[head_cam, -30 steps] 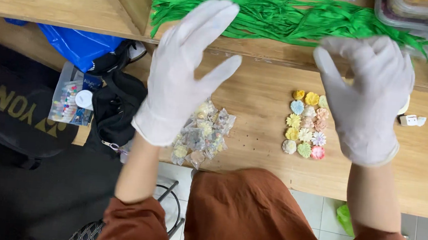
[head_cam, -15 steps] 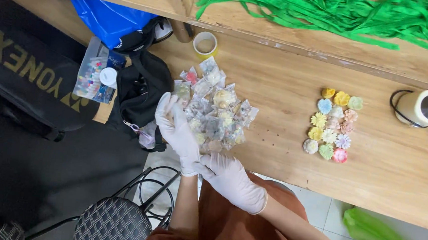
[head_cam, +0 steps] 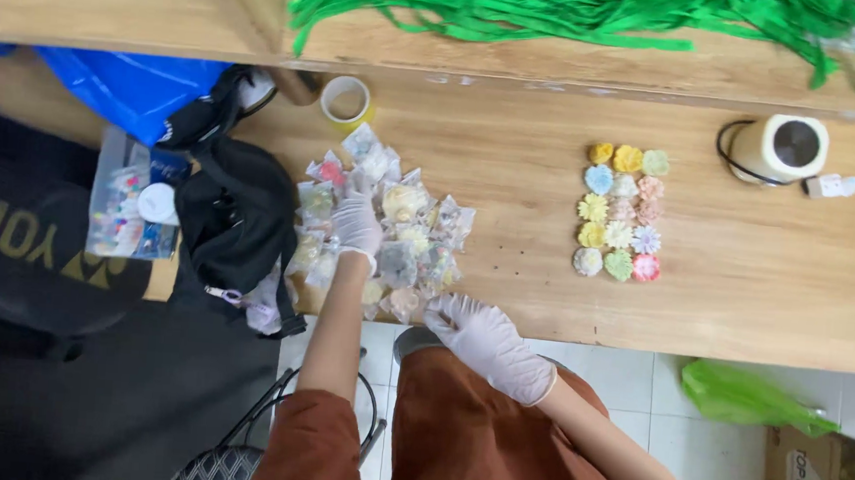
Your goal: The person places small decorative wax flowers into individual plastic bags and arranges them on a desk.
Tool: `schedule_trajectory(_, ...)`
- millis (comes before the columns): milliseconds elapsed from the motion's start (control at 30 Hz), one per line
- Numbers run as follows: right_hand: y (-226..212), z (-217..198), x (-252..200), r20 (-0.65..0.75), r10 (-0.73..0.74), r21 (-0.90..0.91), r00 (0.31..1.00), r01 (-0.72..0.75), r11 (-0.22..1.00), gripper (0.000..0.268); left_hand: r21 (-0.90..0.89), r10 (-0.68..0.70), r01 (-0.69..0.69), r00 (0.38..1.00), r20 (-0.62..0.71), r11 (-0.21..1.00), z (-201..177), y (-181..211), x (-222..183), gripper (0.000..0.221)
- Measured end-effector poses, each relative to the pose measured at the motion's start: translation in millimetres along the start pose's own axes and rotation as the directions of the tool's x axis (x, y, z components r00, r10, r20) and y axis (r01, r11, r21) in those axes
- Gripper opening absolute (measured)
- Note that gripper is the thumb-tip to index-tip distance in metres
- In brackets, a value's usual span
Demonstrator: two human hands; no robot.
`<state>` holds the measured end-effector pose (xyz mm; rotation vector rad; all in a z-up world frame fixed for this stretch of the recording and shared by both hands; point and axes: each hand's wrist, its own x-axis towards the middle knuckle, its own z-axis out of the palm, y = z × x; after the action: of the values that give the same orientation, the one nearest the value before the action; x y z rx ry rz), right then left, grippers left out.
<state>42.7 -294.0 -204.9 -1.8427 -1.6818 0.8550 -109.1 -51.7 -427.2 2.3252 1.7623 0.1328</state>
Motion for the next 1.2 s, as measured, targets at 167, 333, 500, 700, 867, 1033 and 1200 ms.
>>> schedule_trajectory(167,46,-27,-33,0.000,0.154,0.024,0.988,-0.154,0.988,0.020,-0.035,0.062,-0.064,0.996,-0.061,0.997,20,-16,20,0.074)
schedule_trajectory(333,65,-49,-55,0.103,0.520,0.216,0.848,-0.530,0.820,0.025,-0.027,0.080,-0.082,0.994,-0.072,0.996,1,-21,10,0.065)
schedule_trajectory(500,80,-51,-57,0.092,0.595,0.191,0.798,-0.601,0.776,0.028,-0.034,0.102,-0.109,0.982,-0.161,0.993,34,-49,8,0.040)
schedule_trajectory(700,71,-84,-39,0.012,0.638,0.414,0.770,-0.585,0.697,0.028,-0.502,-0.282,0.147,0.938,-0.203,0.853,-103,18,-60,0.036)
schedule_trajectory(867,57,-94,-25,-0.133,0.490,0.558,0.861,-0.344,0.756,0.038,-0.950,0.064,0.313,0.947,0.314,0.023,-155,86,-111,0.034)
schedule_trajectory(1033,33,-102,-20,-0.304,0.200,0.533,0.931,-0.007,0.846,0.049,-0.918,0.316,0.390,0.865,0.390,0.064,-183,158,-130,0.038)
schedule_trajectory(1200,22,-103,-22,-0.483,0.155,0.348,0.862,0.027,0.937,0.043,-0.967,0.370,0.248,0.895,0.249,0.052,-199,191,-135,0.041)
